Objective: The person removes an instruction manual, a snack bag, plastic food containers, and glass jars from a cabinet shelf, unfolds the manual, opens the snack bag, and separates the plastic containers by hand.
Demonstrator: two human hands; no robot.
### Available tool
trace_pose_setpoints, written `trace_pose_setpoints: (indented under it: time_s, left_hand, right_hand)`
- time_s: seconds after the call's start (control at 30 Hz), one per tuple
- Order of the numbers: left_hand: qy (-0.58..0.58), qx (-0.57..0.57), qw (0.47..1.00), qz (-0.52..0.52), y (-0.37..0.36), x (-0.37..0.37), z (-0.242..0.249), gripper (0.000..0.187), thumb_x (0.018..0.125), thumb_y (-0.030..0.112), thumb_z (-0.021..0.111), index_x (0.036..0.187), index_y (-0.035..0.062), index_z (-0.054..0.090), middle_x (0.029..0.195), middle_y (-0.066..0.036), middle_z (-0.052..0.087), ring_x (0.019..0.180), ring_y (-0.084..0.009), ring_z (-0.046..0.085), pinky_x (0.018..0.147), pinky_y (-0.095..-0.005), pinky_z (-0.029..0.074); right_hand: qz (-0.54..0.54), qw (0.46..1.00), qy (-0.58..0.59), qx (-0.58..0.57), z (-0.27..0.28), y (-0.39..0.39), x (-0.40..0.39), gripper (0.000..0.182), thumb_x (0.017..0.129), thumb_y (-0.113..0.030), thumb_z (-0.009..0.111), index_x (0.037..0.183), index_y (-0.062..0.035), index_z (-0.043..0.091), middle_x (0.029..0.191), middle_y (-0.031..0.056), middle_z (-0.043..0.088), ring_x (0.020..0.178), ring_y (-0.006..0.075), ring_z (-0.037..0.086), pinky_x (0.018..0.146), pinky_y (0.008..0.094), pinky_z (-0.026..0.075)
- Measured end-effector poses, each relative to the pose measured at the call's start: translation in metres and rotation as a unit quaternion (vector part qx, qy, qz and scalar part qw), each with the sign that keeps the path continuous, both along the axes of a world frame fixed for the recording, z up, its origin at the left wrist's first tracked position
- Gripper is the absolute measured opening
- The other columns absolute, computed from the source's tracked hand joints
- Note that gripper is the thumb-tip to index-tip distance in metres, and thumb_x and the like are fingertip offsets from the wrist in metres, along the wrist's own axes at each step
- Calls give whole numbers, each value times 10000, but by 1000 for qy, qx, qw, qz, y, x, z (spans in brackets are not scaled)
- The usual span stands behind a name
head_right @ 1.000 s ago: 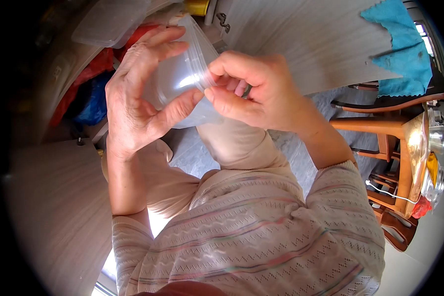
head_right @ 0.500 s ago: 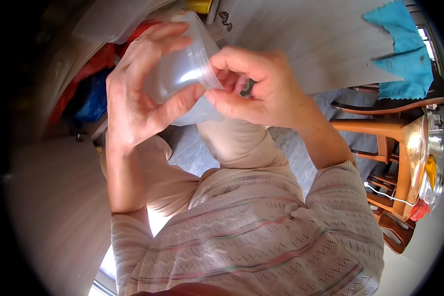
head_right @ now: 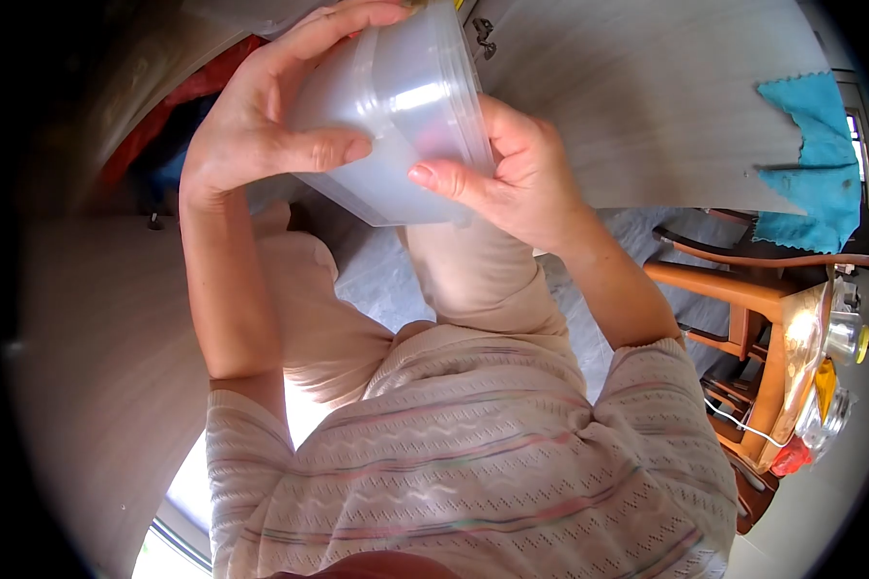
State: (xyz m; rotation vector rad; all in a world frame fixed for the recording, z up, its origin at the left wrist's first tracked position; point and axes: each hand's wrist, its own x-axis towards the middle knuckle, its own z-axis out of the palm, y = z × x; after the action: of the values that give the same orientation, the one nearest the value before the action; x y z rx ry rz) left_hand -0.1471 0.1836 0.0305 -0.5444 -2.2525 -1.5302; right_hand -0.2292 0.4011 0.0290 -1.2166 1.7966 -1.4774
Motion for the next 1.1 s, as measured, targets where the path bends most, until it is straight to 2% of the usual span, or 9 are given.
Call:
trace_pose_setpoints:
  time_s: [0.07, 0.2, 0.3, 0.53, 0.67, 0.9, 1.0, 1.07, 1.1]
  left_hand:
    - [26, 6, 1000, -4, -5, -6, -8, 724, 580, 183, 789, 1215, 36, 475, 1248, -142, 433, 1165, -238, 401, 977, -331, 301]
    - [-44, 33, 998, 18, -4, -2, -7, 731, 579, 210, 804, 1211, 36, 482, 1240, -134, 443, 1149, -229, 413, 974, -327, 309]
    - [-49, 49, 997, 23, 5, 9, 10, 722, 579, 202, 808, 1205, 36, 489, 1241, -130, 445, 1143, -223, 417, 972, -324, 314]
    - [-29, 103, 994, -15, -3, -5, -16, 715, 577, 157, 813, 1206, 42, 493, 1235, -109, 455, 1124, -209, 430, 966, -313, 324]
    - [-34, 108, 994, -6, 4, 1, -6, 720, 577, 155, 816, 1208, 37, 490, 1232, -107, 460, 1119, -202, 433, 965, -309, 326]
    - [-25, 114, 993, -20, -6, -8, -21, 725, 580, 163, 815, 1205, 7, 483, 1236, -120, 459, 1133, -203, 424, 973, -307, 316]
    - [-53, 91, 994, 13, 6, 5, 2, 726, 581, 167, 815, 1205, 1, 482, 1238, -124, 459, 1137, -206, 423, 975, -306, 313]
    - [-59, 97, 993, 13, 6, 6, 2, 726, 582, 169, 814, 1206, 0, 481, 1239, -126, 459, 1138, -207, 423, 976, -305, 312]
    - [-50, 112, 992, -3, -1, -3, -13, 727, 583, 171, 814, 1206, -1, 481, 1241, -127, 458, 1139, -208, 423, 976, -305, 311]
  right_hand:
    - [1, 1000, 7, -12, -2, -1, -3, 244, 775, -81, 667, 994, -15, 580, 862, 17, 627, 773, 63, 561, 691, 221, 474]
    - [10, 999, 25, -20, -3, -2, -7, 215, 791, -87, 650, 983, -15, 584, 840, 13, 627, 748, 56, 555, 663, 212, 466]
    - [6, 999, 33, -22, -2, -3, -7, 193, 803, -98, 639, 971, -16, 590, 818, 10, 626, 726, 51, 552, 639, 203, 459]
    - [8, 999, 45, -20, 1, -4, -13, 161, 810, -111, 631, 936, -14, 601, 790, 13, 624, 698, 52, 552, 610, 201, 455]
    - [20, 999, 29, -25, -1, -5, -17, 151, 812, -99, 624, 933, -12, 600, 790, 17, 623, 702, 55, 554, 609, 203, 455]
    - [23, 998, 43, -28, -1, -7, -16, 158, 808, -80, 622, 948, -10, 597, 806, 15, 624, 718, 61, 559, 637, 208, 461]
    - [24, 998, 50, -29, 0, -7, -14, 169, 800, -68, 624, 957, -12, 598, 815, 15, 626, 732, 62, 562, 653, 211, 465]
    - [24, 998, 55, -26, 1, -7, -13, 177, 794, -64, 628, 961, -14, 598, 820, 16, 628, 739, 61, 564, 658, 212, 466]
    - [24, 998, 60, -25, 1, -7, -13, 181, 791, -65, 631, 962, -15, 598, 822, 17, 629, 741, 60, 565, 659, 211, 467]
